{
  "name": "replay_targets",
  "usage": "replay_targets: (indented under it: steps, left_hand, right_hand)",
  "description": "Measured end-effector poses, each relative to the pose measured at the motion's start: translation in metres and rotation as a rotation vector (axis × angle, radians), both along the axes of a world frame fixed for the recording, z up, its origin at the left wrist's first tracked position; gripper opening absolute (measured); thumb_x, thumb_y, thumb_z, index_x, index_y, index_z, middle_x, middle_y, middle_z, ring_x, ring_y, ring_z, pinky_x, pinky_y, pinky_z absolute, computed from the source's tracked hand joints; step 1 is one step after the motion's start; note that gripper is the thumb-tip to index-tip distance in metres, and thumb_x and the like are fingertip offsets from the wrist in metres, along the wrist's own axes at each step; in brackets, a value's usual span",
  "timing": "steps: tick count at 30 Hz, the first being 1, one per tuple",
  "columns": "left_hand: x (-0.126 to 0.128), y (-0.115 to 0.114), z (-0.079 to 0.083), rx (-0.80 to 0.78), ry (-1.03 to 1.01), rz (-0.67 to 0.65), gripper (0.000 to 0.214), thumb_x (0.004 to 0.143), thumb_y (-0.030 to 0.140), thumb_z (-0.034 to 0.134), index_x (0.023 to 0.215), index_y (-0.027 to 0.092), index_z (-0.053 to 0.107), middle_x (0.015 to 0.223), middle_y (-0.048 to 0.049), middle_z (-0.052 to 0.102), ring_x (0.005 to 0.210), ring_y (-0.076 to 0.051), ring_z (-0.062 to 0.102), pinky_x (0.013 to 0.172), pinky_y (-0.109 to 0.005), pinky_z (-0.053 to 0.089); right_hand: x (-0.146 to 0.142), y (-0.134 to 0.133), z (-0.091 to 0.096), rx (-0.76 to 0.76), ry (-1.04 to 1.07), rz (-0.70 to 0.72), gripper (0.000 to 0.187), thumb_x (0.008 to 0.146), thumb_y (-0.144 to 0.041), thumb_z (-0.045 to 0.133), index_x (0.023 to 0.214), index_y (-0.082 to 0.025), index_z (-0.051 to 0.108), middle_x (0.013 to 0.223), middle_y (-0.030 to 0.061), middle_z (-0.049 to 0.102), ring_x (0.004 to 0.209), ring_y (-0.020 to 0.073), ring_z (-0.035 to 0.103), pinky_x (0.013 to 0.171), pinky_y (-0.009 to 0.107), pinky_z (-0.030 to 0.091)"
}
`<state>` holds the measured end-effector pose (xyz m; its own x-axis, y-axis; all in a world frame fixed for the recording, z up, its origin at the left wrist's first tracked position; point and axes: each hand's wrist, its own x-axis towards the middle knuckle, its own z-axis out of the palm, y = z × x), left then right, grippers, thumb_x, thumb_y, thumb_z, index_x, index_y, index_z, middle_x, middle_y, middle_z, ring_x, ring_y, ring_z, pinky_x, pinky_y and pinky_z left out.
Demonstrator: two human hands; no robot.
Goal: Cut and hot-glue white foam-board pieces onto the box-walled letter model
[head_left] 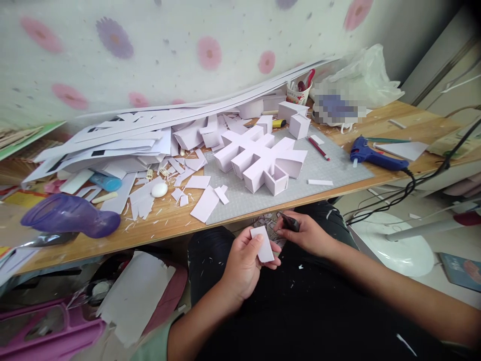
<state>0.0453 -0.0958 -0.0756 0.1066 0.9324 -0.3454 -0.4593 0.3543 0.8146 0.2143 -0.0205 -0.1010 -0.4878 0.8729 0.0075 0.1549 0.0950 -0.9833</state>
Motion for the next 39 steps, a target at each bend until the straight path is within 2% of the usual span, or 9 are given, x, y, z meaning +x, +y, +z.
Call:
replay_targets:
  steps: [4,12,18,20,23,27,33,36,39]
  left_hand:
    - [-0.002,0.003,0.003,0.046,0.079,0.012,0.020,0.081,0.030,0.063,0.082,0.018,0.047,0.065,0.0023,0.062,0.050,-0.009,0.055,0.050,-0.020,0.042]
    - [-0.006,0.006,-0.001,0.117,0.252,0.066,0.019,0.075,0.027,0.068,0.077,0.018,0.051,0.060,0.0069,0.047,0.052,-0.007,0.040,0.051,-0.020,0.034]
    - [-0.009,0.006,-0.005,0.132,0.356,0.045,0.018,0.076,0.026,0.068,0.075,0.017,0.052,0.060,0.0070,0.045,0.052,-0.007,0.039,0.049,-0.020,0.032]
    - [-0.009,0.006,-0.005,0.144,0.378,0.031,0.018,0.076,0.025,0.068,0.074,0.017,0.053,0.059,0.0070,0.045,0.052,-0.007,0.039,0.050,-0.020,0.032]
    - [-0.008,0.007,-0.002,0.145,0.298,0.060,0.017,0.076,0.025,0.069,0.076,0.016,0.055,0.060,0.0062,0.048,0.052,-0.007,0.040,0.050,-0.020,0.033]
    - [-0.005,0.007,0.000,0.139,0.155,0.131,0.018,0.077,0.031,0.069,0.078,0.015,0.060,0.059,0.0044,0.052,0.052,-0.007,0.043,0.053,-0.021,0.036]
    - [-0.005,0.007,-0.003,0.151,0.182,0.110,0.024,0.082,0.039,0.064,0.082,0.015,0.065,0.069,-0.0006,0.060,0.061,-0.011,0.051,0.057,-0.023,0.042]
    - [-0.003,0.008,0.003,0.116,0.077,0.135,0.026,0.081,0.040,0.065,0.087,0.015,0.063,0.074,-0.0024,0.063,0.064,-0.014,0.056,0.056,-0.024,0.045]
    - [0.000,0.006,0.011,0.076,-0.006,0.105,0.027,0.080,0.041,0.064,0.081,0.014,0.060,0.063,-0.0021,0.062,0.053,-0.013,0.055,0.049,-0.023,0.044]
  right_hand:
    - [-0.002,-0.005,0.003,-0.103,-0.004,0.002,0.027,0.070,-0.042,0.070,0.071,-0.016,0.063,0.065,0.0013,0.058,0.060,0.0141,0.052,0.058,0.028,0.044]
    - [-0.003,-0.011,0.014,-0.086,0.082,-0.016,0.039,0.072,-0.049,0.070,0.058,-0.018,0.051,0.053,-0.0040,0.045,0.050,0.0095,0.040,0.049,0.024,0.036]
    - [-0.002,-0.012,0.025,-0.047,0.102,-0.004,0.036,0.079,-0.049,0.063,0.091,-0.016,0.065,0.070,0.0014,0.059,0.057,0.0114,0.049,0.053,0.025,0.043]
    - [-0.003,-0.012,0.026,-0.019,0.106,0.005,0.030,0.079,-0.045,0.064,0.086,-0.016,0.065,0.069,0.0009,0.058,0.059,0.0113,0.049,0.055,0.025,0.042]
    - [-0.004,-0.013,0.025,-0.031,0.096,0.004,0.027,0.078,-0.042,0.066,0.072,-0.016,0.061,0.061,-0.0016,0.053,0.057,0.0106,0.046,0.054,0.024,0.039]
    - [-0.006,-0.015,0.024,-0.133,0.088,0.037,0.035,0.075,-0.048,0.067,0.067,-0.016,0.057,0.055,-0.0029,0.049,0.051,0.0102,0.043,0.050,0.024,0.035]
    - [-0.008,-0.018,0.026,-0.159,0.106,0.118,0.038,0.076,-0.052,0.066,0.068,-0.017,0.054,0.056,-0.0031,0.049,0.053,0.0103,0.043,0.051,0.024,0.035]
    - [-0.007,-0.018,0.025,-0.093,0.112,0.176,0.033,0.080,-0.048,0.062,0.070,-0.017,0.055,0.058,-0.0031,0.048,0.053,0.0103,0.042,0.051,0.024,0.035]
    - [-0.006,-0.017,0.023,0.098,0.052,0.061,0.027,0.085,-0.040,0.057,0.069,-0.018,0.054,0.058,-0.0029,0.047,0.054,0.0109,0.043,0.052,0.024,0.037]
